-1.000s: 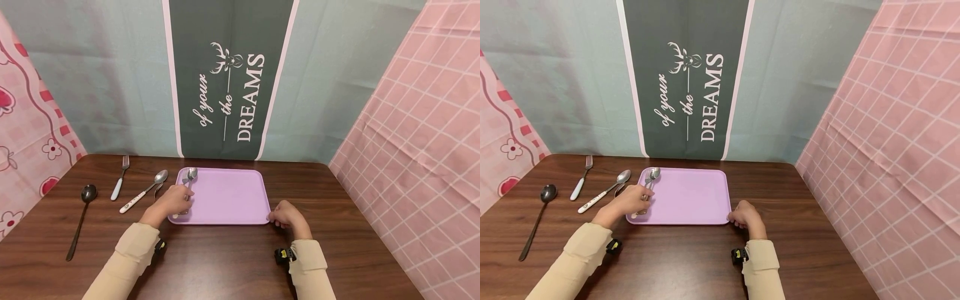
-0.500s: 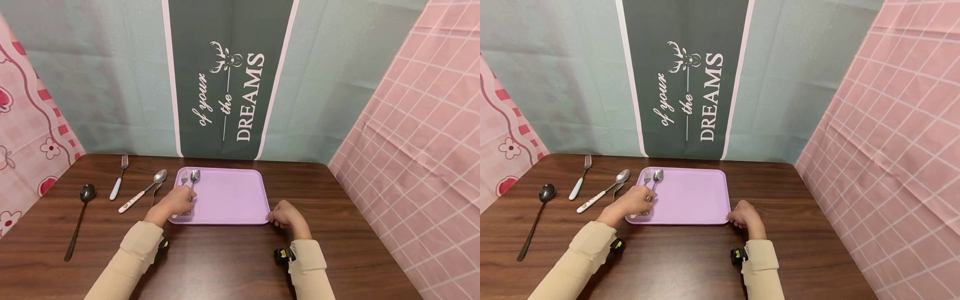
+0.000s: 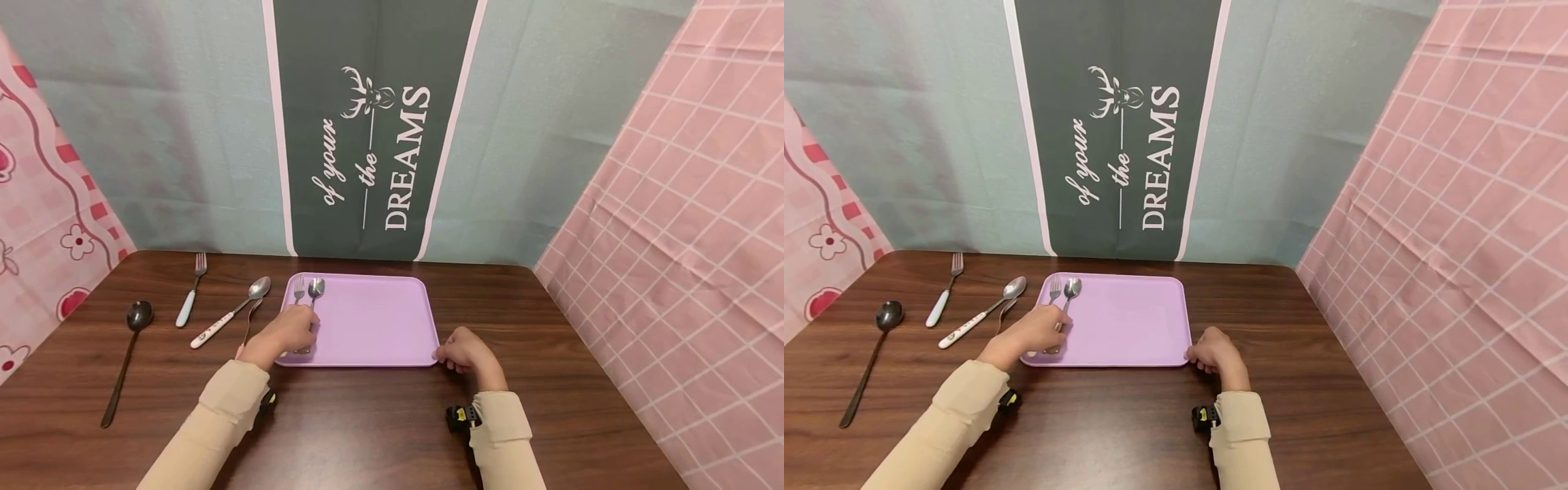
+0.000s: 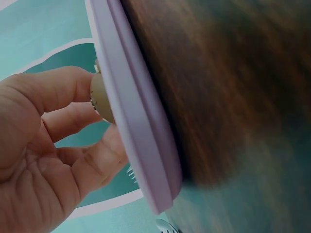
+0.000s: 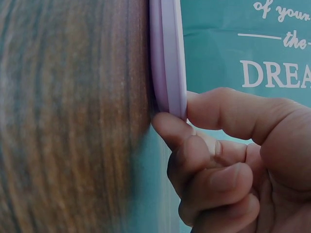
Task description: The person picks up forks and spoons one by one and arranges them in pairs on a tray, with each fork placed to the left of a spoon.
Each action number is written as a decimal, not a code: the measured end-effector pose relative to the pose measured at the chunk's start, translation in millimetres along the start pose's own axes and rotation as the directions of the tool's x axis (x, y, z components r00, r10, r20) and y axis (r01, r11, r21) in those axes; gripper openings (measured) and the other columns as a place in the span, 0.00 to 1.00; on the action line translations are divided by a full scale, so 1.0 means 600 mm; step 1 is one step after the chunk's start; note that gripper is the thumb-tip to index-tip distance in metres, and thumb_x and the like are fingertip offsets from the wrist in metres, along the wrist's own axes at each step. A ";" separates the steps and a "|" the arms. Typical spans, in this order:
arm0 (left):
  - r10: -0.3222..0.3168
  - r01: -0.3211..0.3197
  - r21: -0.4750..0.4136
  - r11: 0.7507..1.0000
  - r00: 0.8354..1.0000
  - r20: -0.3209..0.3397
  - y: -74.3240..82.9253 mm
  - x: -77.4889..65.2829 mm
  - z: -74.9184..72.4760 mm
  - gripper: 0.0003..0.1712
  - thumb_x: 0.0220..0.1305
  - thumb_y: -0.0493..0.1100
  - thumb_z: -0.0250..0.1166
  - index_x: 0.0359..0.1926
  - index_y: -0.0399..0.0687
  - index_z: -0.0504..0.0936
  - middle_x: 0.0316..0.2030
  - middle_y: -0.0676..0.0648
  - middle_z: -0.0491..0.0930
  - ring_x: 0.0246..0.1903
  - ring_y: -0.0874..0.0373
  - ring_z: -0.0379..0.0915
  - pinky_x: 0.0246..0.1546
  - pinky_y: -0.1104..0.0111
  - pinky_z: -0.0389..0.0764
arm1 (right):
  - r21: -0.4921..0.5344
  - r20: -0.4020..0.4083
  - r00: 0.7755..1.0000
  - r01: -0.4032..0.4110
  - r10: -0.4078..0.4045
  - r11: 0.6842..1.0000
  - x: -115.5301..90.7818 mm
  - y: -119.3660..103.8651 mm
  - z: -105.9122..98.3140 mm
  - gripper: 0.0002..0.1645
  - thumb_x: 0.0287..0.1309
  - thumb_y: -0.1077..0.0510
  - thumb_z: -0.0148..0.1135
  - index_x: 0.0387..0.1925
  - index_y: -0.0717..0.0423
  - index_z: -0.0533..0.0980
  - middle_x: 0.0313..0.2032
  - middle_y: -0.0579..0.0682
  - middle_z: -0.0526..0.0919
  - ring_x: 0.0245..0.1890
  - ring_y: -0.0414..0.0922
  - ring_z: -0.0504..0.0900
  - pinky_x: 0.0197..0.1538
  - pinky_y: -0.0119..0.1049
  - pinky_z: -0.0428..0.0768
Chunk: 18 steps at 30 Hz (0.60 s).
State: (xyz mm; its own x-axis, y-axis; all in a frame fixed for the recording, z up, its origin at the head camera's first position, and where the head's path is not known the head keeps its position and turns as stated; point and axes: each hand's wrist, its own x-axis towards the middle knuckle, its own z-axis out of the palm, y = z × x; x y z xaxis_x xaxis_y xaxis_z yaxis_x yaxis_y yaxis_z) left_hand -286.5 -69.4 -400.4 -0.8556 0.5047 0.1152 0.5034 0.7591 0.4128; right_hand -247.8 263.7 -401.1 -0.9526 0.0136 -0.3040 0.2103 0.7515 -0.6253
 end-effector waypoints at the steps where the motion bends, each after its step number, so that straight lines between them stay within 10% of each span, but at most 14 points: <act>1: 0.003 -0.003 0.007 1.000 1.000 -0.001 0.001 0.000 0.000 0.17 0.39 0.28 0.59 0.10 0.48 0.62 0.11 0.54 0.59 0.16 0.60 0.58 0.18 0.69 0.62 | 0.000 0.002 1.000 0.001 -0.001 1.000 0.000 0.000 0.000 0.14 0.47 0.62 0.64 0.12 0.62 0.74 0.10 0.48 0.70 0.10 0.39 0.65 0.14 0.28 0.63; 18: -0.041 0.041 0.011 0.999 0.999 0.016 0.006 0.002 0.000 0.15 0.40 0.29 0.62 0.10 0.46 0.65 0.12 0.52 0.62 0.17 0.59 0.59 0.19 0.68 0.63 | -0.009 0.007 1.000 0.003 -0.003 1.000 0.003 0.002 0.001 0.15 0.47 0.62 0.64 0.11 0.62 0.73 0.10 0.47 0.70 0.10 0.39 0.65 0.14 0.28 0.63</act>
State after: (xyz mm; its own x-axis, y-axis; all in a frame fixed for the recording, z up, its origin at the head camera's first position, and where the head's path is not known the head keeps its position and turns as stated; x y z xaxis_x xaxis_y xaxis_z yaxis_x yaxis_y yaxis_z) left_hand -286.0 -66.1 -398.6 -0.8734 0.4797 0.0841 0.4696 0.7836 0.4068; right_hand -249.1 264.2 -402.8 -0.9517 0.0068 -0.3071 0.2053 0.7576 -0.6196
